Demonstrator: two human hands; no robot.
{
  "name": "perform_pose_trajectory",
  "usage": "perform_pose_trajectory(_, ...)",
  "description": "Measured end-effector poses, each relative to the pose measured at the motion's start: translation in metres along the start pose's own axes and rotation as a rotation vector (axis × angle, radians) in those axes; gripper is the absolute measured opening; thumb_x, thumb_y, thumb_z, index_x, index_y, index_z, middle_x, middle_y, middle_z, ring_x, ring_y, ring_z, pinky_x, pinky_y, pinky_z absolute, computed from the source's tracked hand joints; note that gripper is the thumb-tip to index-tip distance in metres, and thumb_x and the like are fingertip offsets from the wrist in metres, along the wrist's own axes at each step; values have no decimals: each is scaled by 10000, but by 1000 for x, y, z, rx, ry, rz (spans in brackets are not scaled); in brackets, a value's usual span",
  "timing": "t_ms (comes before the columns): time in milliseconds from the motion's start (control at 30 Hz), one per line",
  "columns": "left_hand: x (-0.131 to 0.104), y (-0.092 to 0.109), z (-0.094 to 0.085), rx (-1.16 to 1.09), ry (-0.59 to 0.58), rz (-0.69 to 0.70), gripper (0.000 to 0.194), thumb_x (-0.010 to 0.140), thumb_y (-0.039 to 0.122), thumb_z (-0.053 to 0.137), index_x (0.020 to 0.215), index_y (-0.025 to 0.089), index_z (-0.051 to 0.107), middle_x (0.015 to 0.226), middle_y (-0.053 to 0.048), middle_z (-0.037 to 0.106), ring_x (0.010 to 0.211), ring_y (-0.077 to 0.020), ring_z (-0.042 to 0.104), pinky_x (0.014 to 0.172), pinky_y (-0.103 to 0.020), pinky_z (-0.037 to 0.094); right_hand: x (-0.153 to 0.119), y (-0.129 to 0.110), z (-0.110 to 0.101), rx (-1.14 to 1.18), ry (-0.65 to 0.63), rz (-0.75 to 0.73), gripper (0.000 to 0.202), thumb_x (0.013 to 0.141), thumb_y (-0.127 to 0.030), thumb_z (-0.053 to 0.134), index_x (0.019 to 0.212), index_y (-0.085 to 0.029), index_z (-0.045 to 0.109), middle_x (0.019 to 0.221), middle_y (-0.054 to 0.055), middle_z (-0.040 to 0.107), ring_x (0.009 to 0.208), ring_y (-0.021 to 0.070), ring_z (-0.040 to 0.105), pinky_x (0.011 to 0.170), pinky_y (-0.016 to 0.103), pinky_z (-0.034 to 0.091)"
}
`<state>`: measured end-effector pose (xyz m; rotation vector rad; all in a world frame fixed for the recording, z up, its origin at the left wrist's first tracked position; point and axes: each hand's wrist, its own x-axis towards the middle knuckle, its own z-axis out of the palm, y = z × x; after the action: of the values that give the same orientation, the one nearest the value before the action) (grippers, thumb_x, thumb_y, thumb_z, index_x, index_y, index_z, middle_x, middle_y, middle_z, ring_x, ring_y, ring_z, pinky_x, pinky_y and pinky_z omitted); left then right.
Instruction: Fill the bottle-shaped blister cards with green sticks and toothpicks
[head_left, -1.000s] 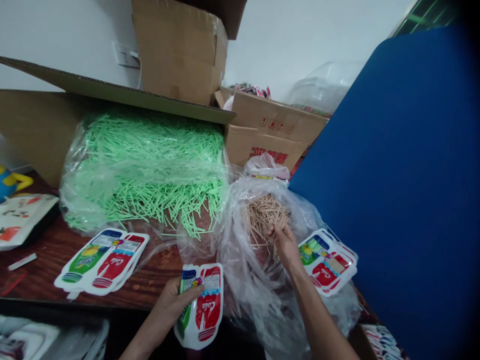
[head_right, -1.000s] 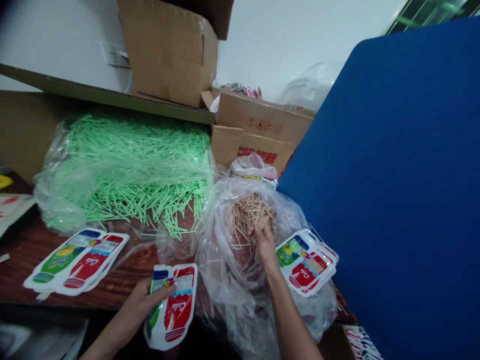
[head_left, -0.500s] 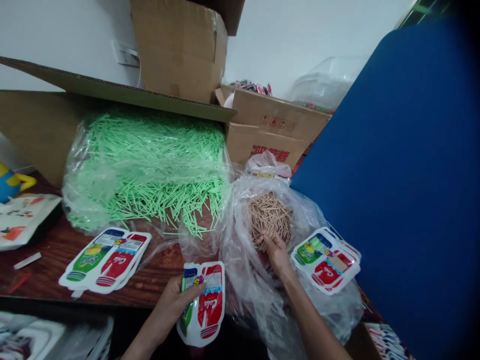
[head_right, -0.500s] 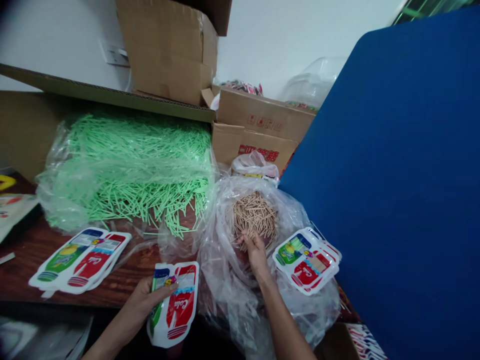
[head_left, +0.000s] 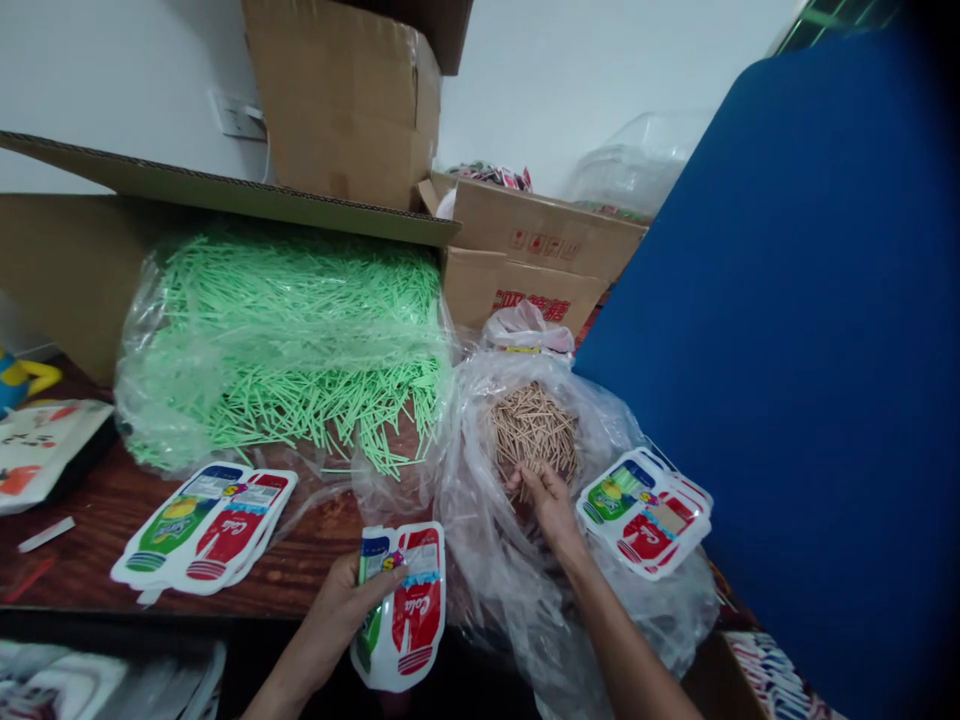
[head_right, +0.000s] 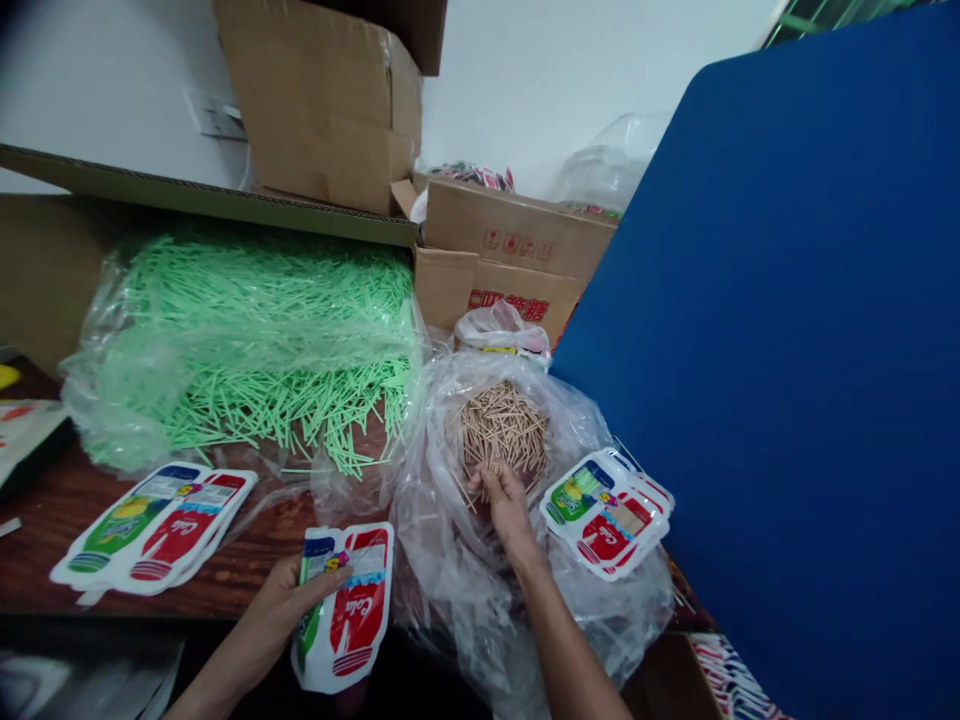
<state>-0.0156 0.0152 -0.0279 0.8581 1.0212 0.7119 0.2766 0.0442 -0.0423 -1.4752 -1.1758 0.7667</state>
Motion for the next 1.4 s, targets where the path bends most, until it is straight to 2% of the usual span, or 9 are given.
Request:
perform_pose_trajectory(233, 0, 2, 1, 6, -5, 2, 210, 709, 346, 758, 726, 141, 719, 652, -18, 744, 562, -157, 636, 537, -218, 476, -14, -2, 1, 0, -41, -2, 229, 863, -437, 482, 861, -218, 553, 868, 20, 628, 846, 177, 566, 831, 270, 418)
perform_pose_trajectory(567, 1, 3, 4, -3, 51, 11, 223, 652, 332, 804, 705, 134, 715, 632, -13, 752, 543, -161, 654, 528, -217, 495, -18, 4, 4, 94, -51, 1, 281, 852, -463, 531, 838, -199, 625, 793, 10, 633, 715, 165, 546, 686, 262, 413)
perform_pose_trajectory(667, 1, 3, 4, -46, 46, -16, 237, 643, 328, 811, 740, 133, 718, 655, -34, 765, 564, -183, 679, 546, -240, 518, -18, 6, 3, 139, -22, -5, 267, 847, -443, 554, 803, -199, 652, 819, 15, 653, 781, 174, 574, 756, 281, 422)
perform_pose_trajectory(767, 2, 3, 6, -83, 60, -39, 262, 619, 324, 826, 756, 132, 712, 674, -54, 775, 570, -205, 695, 561, -269, 541, -14, 10, 1, 204, 28, -5, 272, 874, -448, 509, 928, -216, 642, 955, 37, 686, 912, 195, 606, 840, 317, 432)
perform_pose_trajectory(867, 2, 5, 10, -75, 93, -47, 280, 592, 315, 842, 754, 135, 702, 668, -53, 775, 565, -212, 700, 572, -283, 553, -13, 12, -1, 240, 46, 5, 316, 898, -470, 451, 995, -217, 613, 963, 50, 694, 909, 201, 623, 821, 330, 455)
perform_pose_trajectory(1000, 2, 7, 17, -49, 127, -18, 311, 571, 332, 850, 757, 129, 706, 648, -41, 770, 561, -216, 702, 561, -275, 550, -20, 12, -1, 194, 13, 4, 272, 854, -445, 551, 842, -191, 647, 827, 23, 661, 790, 175, 586, 757, 283, 436)
perform_pose_trajectory(1067, 1, 7, 18, -24, 136, 3, 314, 570, 352, 846, 740, 125, 713, 632, -36, 766, 563, -218, 700, 552, -266, 542, -24, 10, 0, 168, -13, 8, 253, 849, -421, 568, 797, -186, 647, 768, 6, 638, 726, 161, 557, 706, 265, 420)
perform_pose_trajectory(1233, 1, 4, 17, 60, 122, 43, 301, 590, 392, 827, 690, 131, 715, 637, -31, 765, 566, -206, 686, 542, -249, 526, -34, -10, -3, 137, -60, -11, 242, 910, -398, 492, 946, -202, 630, 841, 8, 646, 762, 155, 561, 714, 258, 413)
perform_pose_trajectory(1400, -3, 6, 25, 48, 152, 61, 304, 558, 399, 838, 646, 137, 712, 586, -16, 740, 520, -190, 655, 516, -243, 514, -44, -38, -4, 55, -121, -129, 240, 937, -377, 450, 974, -207, 616, 766, 0, 616, 695, 142, 537, 672, 251, 406)
